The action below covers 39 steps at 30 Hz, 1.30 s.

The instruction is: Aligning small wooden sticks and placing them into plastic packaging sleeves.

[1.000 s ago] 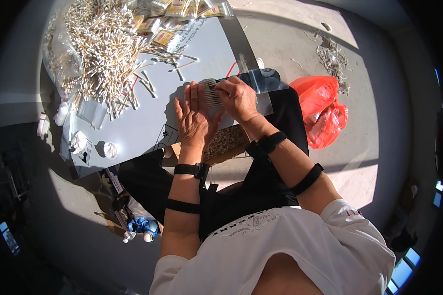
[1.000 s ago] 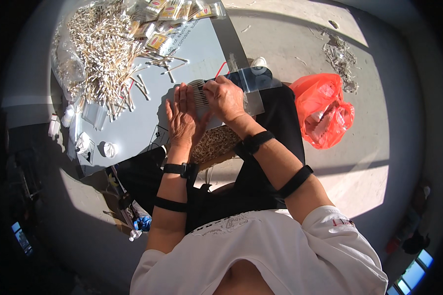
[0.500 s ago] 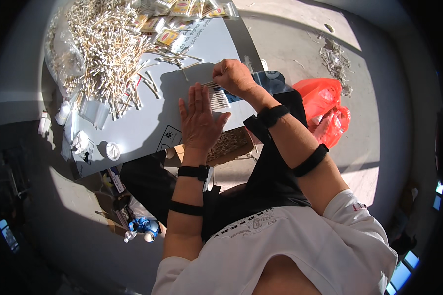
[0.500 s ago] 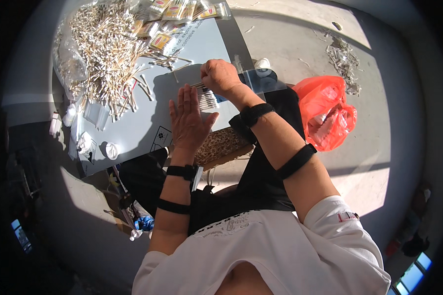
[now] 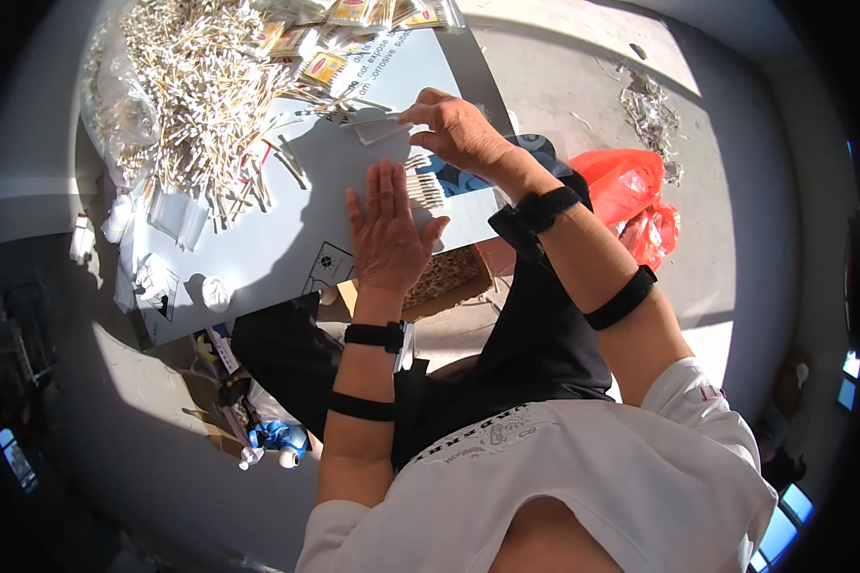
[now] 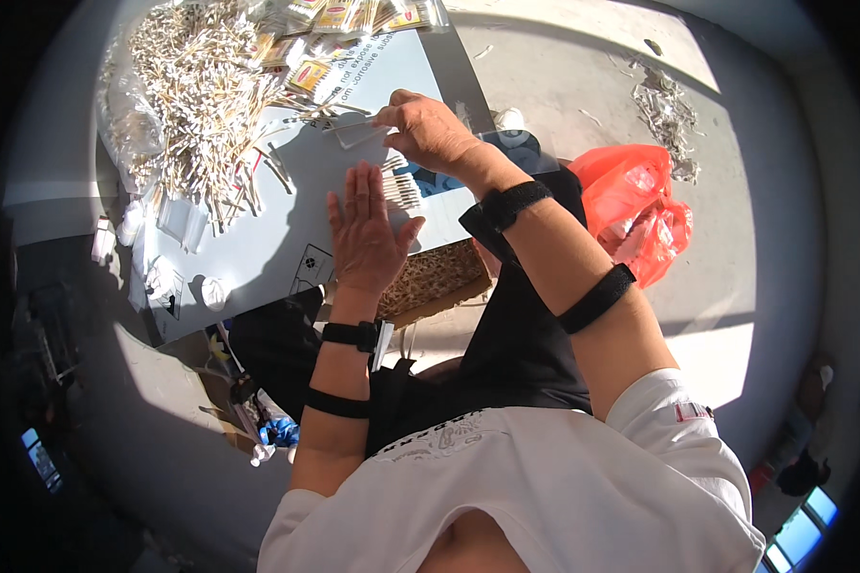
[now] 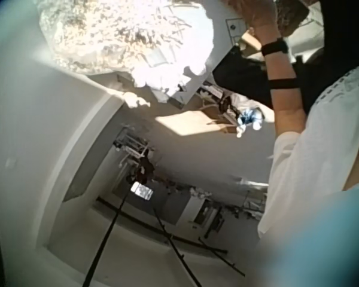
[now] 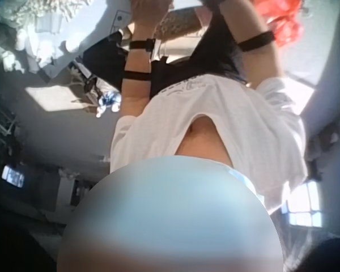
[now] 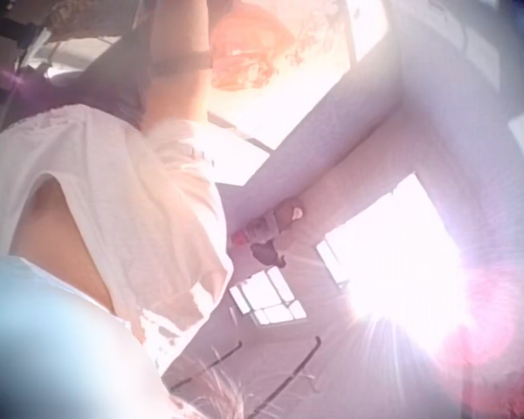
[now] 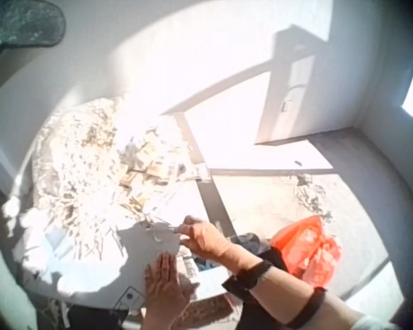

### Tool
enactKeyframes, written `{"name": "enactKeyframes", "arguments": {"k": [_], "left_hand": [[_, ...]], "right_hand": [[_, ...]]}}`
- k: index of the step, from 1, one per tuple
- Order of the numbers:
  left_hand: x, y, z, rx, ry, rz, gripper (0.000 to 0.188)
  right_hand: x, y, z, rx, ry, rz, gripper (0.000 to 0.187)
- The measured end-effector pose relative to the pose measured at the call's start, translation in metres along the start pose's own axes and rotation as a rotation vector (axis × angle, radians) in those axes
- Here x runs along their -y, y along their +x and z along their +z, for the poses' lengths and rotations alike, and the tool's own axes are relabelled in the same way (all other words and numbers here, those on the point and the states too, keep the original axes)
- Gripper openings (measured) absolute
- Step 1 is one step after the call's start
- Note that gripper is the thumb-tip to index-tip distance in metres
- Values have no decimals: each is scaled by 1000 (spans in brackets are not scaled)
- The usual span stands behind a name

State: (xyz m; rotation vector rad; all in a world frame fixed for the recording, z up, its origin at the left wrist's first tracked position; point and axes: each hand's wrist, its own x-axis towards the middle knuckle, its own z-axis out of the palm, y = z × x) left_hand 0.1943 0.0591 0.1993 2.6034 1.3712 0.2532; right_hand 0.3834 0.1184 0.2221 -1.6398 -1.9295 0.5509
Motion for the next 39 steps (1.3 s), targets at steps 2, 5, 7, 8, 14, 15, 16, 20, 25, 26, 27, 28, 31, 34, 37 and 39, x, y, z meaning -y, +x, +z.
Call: {"name": "enactKeyframes", "arguments": {"k": [2, 5, 7, 8, 14, 15, 16, 20, 25, 26, 27, 28, 31, 34, 37, 39], "left_hand": [[0, -1, -1, 0, -8, 4, 86], [2, -1, 1, -14, -51, 20, 87], [1, 0, 2, -46, -56, 28, 85], [0, 1, 2, -36, -61, 20, 84], [2, -1, 5, -30, -12, 30, 81], [1, -3, 6, -31, -10, 34, 81], [-2, -4, 6, -15, -13, 17, 80], [-10, -5, 6, 11, 8, 8, 80], [-18, 0, 9, 7, 22, 16, 80], [-20, 1, 9, 18, 20, 5, 81], [-22, 3, 10, 19, 17, 12, 81], [-24, 6, 12, 14, 13, 20, 82], [-28, 10, 17, -11, 5, 31, 84], [-27, 10, 20, -18, -12, 28, 84], [-30, 11, 18, -20, -49, 32, 83], [-31, 12, 15, 1, -57, 18, 83]], "right_hand": [[10, -24, -5, 42, -64, -218, 53], [21, -53, -3, 238, -252, -185, 73], [19, -62, 5, 153, -253, -193, 70], [16, -64, 6, 126, -249, -227, 66], [8, -63, 13, 47, -238, -346, 55], [8, -64, 14, 37, -240, -367, 53], [6, -65, 14, 26, -244, -389, 52], [-1, -69, 16, -40, -334, -444, 47], [-4, -75, 6, -49, -371, -419, 43], [-3, -77, 4, -58, -393, -406, 42], [-3, -78, 2, -59, -397, -400, 42], [-4, -80, 1, -74, -443, -376, 40], [-10, -85, -1, -162, -359, -284, 34], [-12, -85, -1, -273, -83, -41, 23], [-6, -76, -2, -325, 103, 216, 12], [1, -71, -5, -174, 80, 399, 16]]}}
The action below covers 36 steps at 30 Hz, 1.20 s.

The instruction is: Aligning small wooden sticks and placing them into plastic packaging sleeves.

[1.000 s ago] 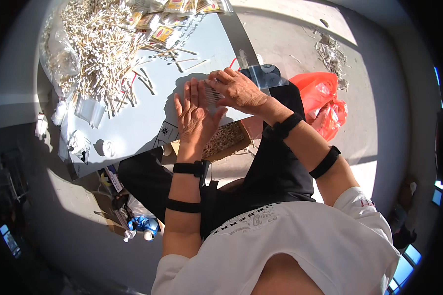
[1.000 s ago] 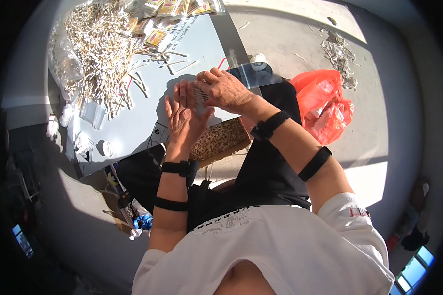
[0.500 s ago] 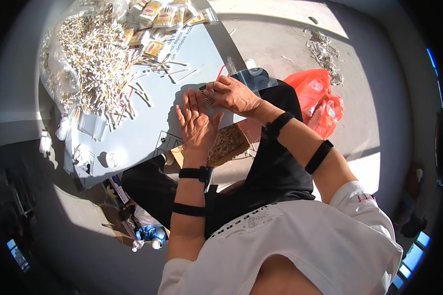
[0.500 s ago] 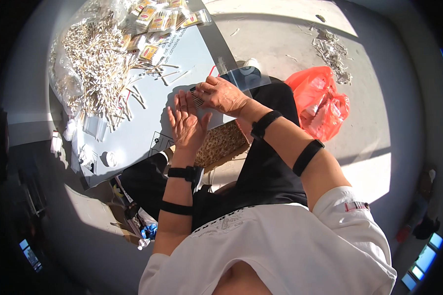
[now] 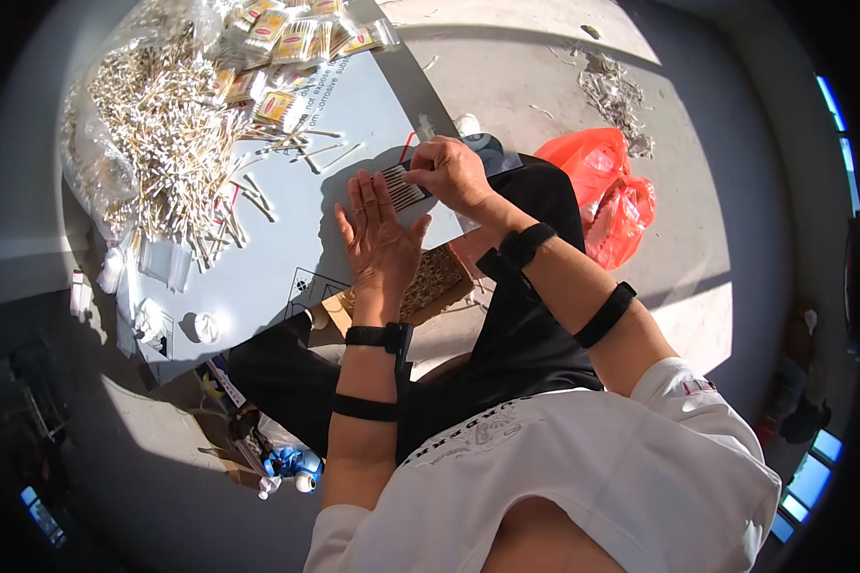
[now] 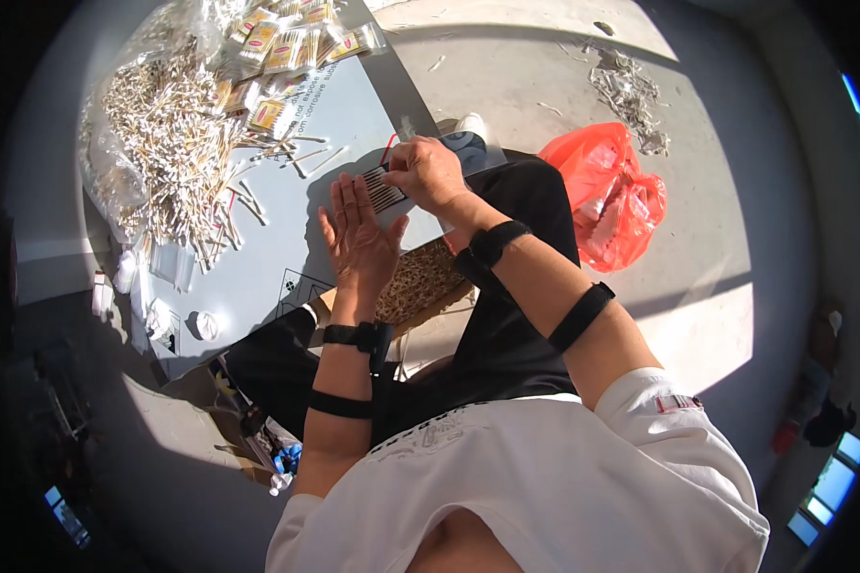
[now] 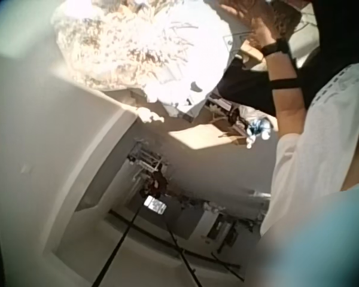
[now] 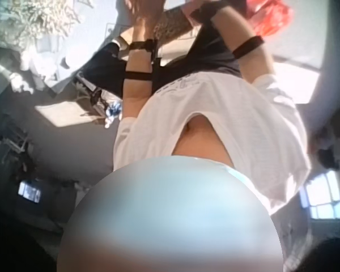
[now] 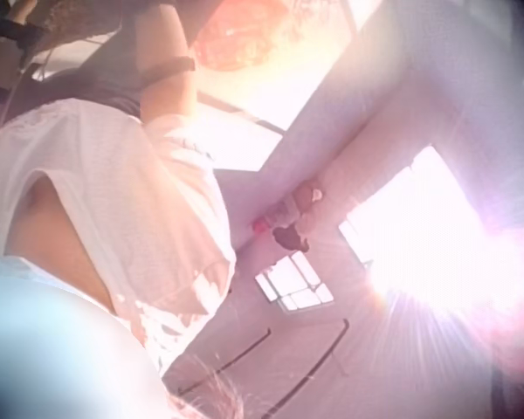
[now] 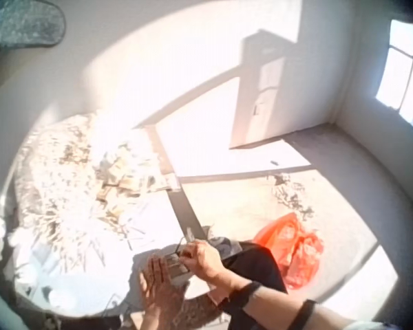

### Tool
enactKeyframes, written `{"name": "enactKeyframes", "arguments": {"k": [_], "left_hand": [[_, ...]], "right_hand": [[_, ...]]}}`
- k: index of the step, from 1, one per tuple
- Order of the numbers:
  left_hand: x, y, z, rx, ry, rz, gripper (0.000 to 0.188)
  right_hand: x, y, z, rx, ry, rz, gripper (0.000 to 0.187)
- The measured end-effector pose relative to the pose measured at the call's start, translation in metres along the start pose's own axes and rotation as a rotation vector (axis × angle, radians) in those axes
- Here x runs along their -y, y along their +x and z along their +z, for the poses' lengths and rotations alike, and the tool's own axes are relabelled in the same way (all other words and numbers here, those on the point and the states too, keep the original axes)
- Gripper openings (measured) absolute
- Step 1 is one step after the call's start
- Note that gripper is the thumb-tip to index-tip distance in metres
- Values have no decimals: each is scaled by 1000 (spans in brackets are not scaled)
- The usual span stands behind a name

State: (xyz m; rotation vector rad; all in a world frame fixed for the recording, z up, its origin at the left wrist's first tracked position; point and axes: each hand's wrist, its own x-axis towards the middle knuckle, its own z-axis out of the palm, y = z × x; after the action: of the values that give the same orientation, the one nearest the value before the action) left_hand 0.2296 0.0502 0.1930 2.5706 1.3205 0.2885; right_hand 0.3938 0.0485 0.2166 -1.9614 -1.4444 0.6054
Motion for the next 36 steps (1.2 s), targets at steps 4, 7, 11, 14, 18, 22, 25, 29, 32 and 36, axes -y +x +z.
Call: {"name": "enactKeyframes", "arguments": {"k": [4, 7, 11, 14, 18, 22, 25, 29, 32, 36], "left_hand": [[-6, 2, -2, -15, 18, 10, 82], [-6, 3, -5, 12, 8, 4, 82], [-8, 5, -2, 3, -6, 15, 82], [-11, 8, 4, -15, -24, 23, 83], [-14, 11, 6, -21, -33, 39, 83], [-21, 15, 5, 32, -18, 26, 88], [-23, 16, 8, 12, 11, 28, 88], [-28, 17, 11, -45, -10, 36, 85], [-34, 19, 10, -29, -12, 26, 85], [-45, 21, 9, 7, -9, 5, 86]], "right_hand": [[2, 2, 5, -86, -109, -49, 18], [13, 14, -4, 156, -134, 195, 18], [-5, 10, -5, 53, 28, -128, 29], [-14, 1, -3, -26, -118, -388, 40], [-16, -5, -14, -6, -123, -313, 35], [-24, -8, -33, -206, 26, 22, 17], [-25, -15, -28, -128, -321, -146, 14], [-8, -13, -27, 47, -487, -88, 12], [-4, -1, -28, 159, -609, -118, 11], [-17, 7, -34, 102, -360, 84, 14]]}}
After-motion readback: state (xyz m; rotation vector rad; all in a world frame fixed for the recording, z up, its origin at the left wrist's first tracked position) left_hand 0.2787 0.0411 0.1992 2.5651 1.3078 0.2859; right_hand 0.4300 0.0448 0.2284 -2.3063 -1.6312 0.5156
